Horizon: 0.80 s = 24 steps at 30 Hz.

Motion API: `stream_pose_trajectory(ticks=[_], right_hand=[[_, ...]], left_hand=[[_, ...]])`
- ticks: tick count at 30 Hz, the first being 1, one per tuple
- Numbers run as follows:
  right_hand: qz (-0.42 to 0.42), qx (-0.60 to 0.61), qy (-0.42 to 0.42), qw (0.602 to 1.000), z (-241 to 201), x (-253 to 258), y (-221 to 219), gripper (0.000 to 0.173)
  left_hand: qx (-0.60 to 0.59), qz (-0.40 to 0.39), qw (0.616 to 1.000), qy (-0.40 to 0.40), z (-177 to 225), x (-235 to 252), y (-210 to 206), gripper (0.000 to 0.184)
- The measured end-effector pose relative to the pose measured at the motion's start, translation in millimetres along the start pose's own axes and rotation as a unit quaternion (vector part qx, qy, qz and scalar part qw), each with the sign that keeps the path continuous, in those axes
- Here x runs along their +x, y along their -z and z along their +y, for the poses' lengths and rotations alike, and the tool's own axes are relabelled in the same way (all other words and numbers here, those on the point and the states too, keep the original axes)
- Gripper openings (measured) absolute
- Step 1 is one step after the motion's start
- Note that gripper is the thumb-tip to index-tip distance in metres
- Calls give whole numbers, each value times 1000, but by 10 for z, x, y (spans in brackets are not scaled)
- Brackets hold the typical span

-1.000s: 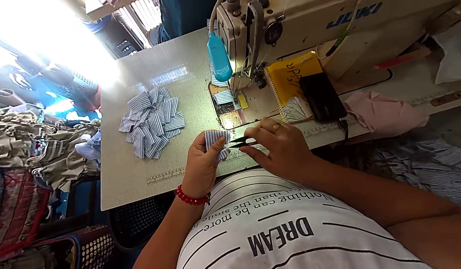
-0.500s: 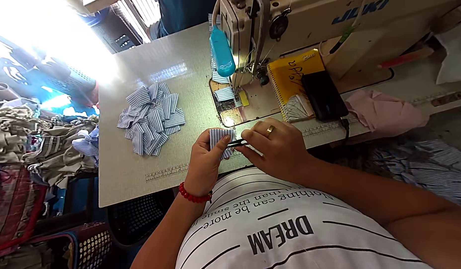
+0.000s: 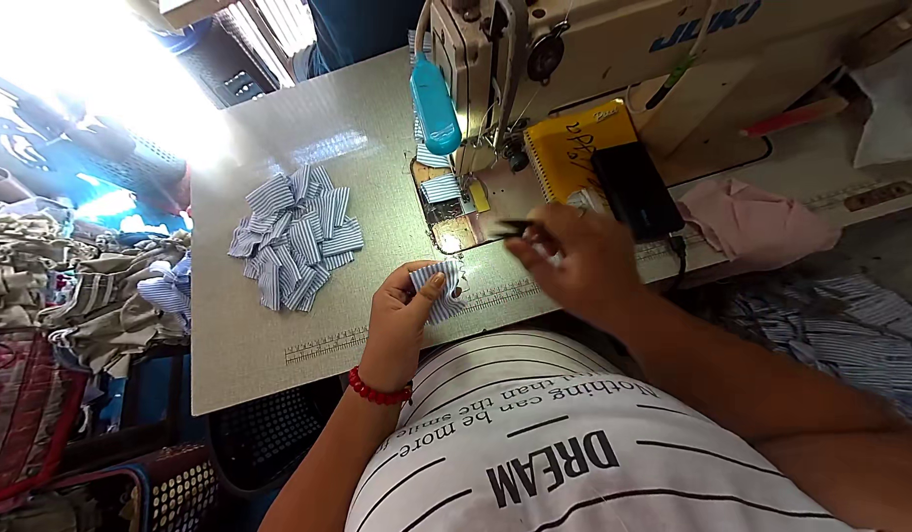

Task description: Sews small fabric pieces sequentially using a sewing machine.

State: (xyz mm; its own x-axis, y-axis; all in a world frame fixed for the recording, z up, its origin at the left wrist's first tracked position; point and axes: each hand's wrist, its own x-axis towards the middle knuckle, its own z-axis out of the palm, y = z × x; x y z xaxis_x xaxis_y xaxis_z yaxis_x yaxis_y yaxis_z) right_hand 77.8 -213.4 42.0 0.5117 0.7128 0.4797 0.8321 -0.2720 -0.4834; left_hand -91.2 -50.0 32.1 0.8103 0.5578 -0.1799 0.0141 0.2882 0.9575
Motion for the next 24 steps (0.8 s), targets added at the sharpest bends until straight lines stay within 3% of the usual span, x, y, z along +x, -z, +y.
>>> stream_pose_trajectory(ticks=[3, 9, 12, 14, 17, 20, 24], right_hand=[[-57, -114, -89, 988, 350, 139, 185, 38], [-87, -253, -124, 956, 884, 125, 57, 33], [-10, -135, -77, 988, 528, 80, 55, 31], [-13, 45, -62, 997, 89, 20, 1, 32], [-82, 336, -97, 933, -342, -2, -268, 43], [-83, 369, -93, 921, -481, 39, -430, 38], [-46, 366, -67, 927, -467, 59, -491, 11]], left_hand=[[-5, 1, 1000, 7, 34, 4, 57, 22], [-38, 37, 998, -20, 2, 25, -14, 29], [-81, 53, 994, -59, -16, 50, -52, 28], [-121, 58, 988, -72, -24, 68, -90, 25], [-163, 48, 982, -80, -5, 88, -177, 21], [-162, 51, 980, -101, -2, 94, -238, 21], [-110, 66, 986, -105, -10, 77, -164, 23]])
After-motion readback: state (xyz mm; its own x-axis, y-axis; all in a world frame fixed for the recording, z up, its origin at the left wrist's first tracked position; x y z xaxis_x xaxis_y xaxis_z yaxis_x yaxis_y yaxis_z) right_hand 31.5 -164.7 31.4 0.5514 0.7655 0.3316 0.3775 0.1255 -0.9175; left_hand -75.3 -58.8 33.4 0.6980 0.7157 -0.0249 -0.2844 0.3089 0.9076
